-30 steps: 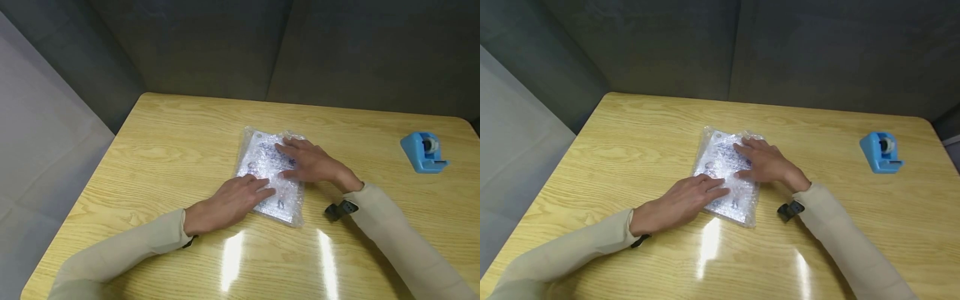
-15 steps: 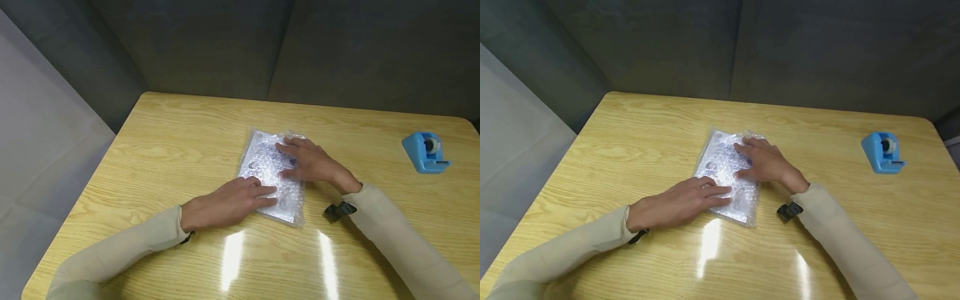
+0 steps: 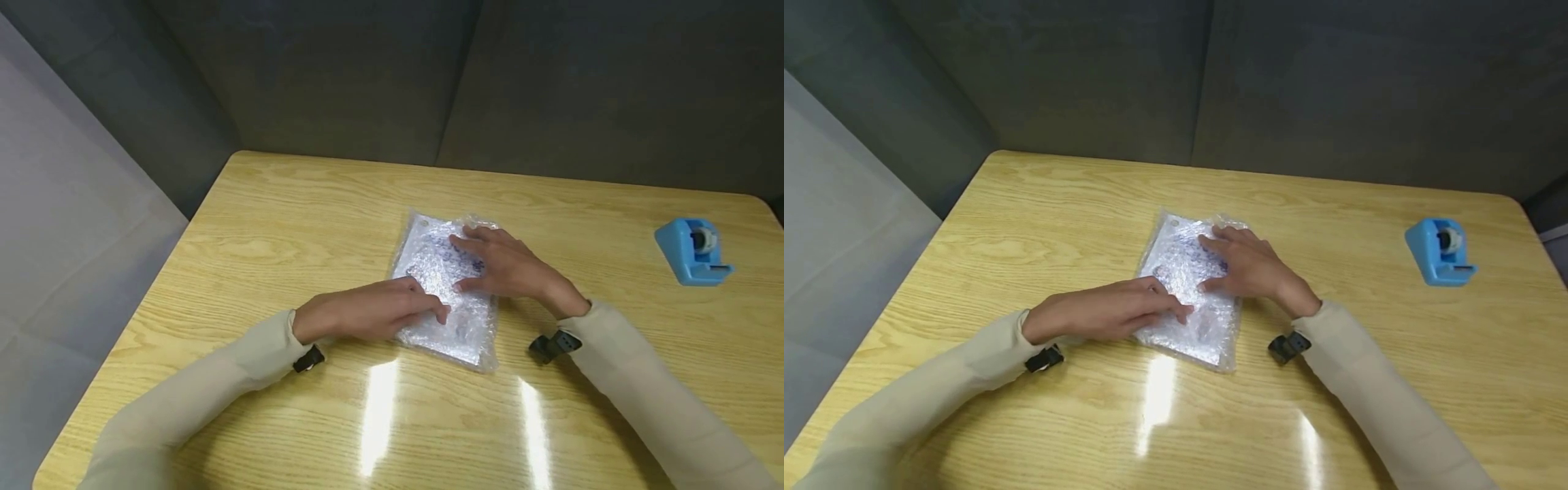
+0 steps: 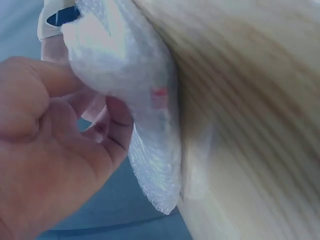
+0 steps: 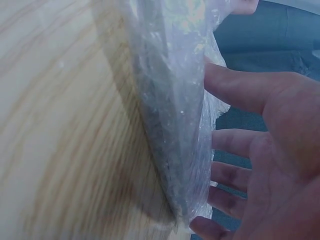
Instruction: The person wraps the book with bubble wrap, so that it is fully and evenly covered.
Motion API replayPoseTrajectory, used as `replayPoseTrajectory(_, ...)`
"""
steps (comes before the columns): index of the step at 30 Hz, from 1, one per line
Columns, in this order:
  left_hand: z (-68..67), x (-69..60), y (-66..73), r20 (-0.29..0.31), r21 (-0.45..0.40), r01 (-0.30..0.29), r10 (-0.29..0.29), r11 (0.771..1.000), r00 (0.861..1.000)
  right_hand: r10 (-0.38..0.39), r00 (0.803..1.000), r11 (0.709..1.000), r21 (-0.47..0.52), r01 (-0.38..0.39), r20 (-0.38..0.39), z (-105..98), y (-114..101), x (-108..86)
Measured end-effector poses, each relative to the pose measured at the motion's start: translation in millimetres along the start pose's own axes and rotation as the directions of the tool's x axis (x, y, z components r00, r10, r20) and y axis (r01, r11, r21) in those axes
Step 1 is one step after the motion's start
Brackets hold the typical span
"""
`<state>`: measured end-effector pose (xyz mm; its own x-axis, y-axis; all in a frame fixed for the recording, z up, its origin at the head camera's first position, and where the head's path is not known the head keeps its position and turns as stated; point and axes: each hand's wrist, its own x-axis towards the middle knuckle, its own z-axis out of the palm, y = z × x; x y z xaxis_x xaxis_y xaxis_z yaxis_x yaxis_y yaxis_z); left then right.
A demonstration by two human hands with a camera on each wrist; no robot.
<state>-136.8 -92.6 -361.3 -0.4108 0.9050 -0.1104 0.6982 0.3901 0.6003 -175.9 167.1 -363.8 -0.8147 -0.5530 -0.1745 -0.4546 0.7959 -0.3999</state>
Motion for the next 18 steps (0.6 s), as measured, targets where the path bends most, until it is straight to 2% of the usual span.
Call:
replayPoseTrajectory(4,2.9,2.3,-1.6,-0.04,0.156,-0.028,0.034,0.987,0.999,0.003,1.0,1.0,-0.003,-0.003,0.001,0.7,1.0,0.5)
replayPoseTrajectory(7,4.6,2.7,-1.3,-0.061,0.323,-0.005,0.026,0.946,0.998,0.013,1.0,1.0,-0.007,-0.012,0.007,0.9,1.3,1.6)
replayPoseTrajectory(10,4.4,2.0,0.2,-0.08,0.419,0.047,-0.015,0.907,0.997,0.025,1.0,1.0,-0.01,-0.025,0.015,1.1,0.9,2.4)
replayPoseTrajectory(13,2.8,1.8,1.3,-0.094,0.421,0.113,-0.08,0.9,0.992,0.033,0.999,0.999,-0.007,-0.033,0.019,1.2,0.7,2.6)
replayPoseTrajectory(18,-1.8,5.2,1.6,-0.083,0.297,0.231,-0.216,0.927,0.973,0.025,1.0,1.0,0.001,-0.025,0.012,1.4,1.2,1.9)
